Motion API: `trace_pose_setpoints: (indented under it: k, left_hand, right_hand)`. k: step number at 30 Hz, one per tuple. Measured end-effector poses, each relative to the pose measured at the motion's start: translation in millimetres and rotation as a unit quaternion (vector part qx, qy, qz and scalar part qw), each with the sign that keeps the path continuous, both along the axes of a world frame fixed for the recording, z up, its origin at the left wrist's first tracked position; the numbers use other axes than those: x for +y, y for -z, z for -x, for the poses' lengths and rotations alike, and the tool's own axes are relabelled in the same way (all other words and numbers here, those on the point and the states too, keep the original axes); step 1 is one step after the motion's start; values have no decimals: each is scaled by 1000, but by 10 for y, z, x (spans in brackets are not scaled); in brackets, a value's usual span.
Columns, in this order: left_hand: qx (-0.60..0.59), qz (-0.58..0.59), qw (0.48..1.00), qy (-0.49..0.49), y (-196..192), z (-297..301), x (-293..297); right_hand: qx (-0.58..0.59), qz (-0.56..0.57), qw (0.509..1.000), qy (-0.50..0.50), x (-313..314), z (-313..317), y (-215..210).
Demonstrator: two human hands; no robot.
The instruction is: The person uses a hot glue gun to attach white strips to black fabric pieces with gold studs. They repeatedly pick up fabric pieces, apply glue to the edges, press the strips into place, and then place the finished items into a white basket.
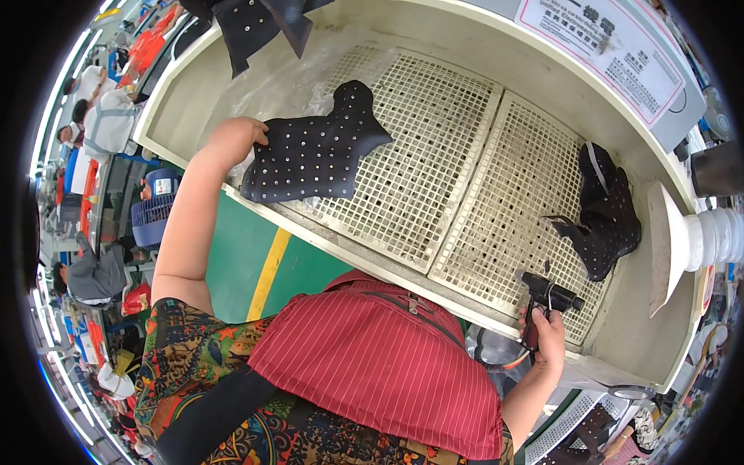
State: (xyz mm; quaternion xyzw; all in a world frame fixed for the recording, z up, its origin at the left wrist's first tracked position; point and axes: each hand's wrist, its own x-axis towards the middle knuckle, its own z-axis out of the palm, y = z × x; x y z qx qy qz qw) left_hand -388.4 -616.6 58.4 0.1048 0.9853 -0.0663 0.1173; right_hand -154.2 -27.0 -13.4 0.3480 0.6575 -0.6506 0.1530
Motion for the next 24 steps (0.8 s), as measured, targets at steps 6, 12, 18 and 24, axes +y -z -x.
trace_pose_setpoints:
  k: [6,12,18,24]
  left_hand:
    - [61,35,997,-6,-3,41,-87]
    - [251,24,967,33,77,-237,115]
    - [193,-291,930,117,39,-633,1071]
    - [96,-390,908,118,1056,-1083,1851]
  right_hand:
    - [-1,10,1000,15,30,-13,38]
    - [8,42,998,40,95,-52,44]
    - [39,49,997,47,470,-216,72]
    - [45,22,997,50,949,-320,164]
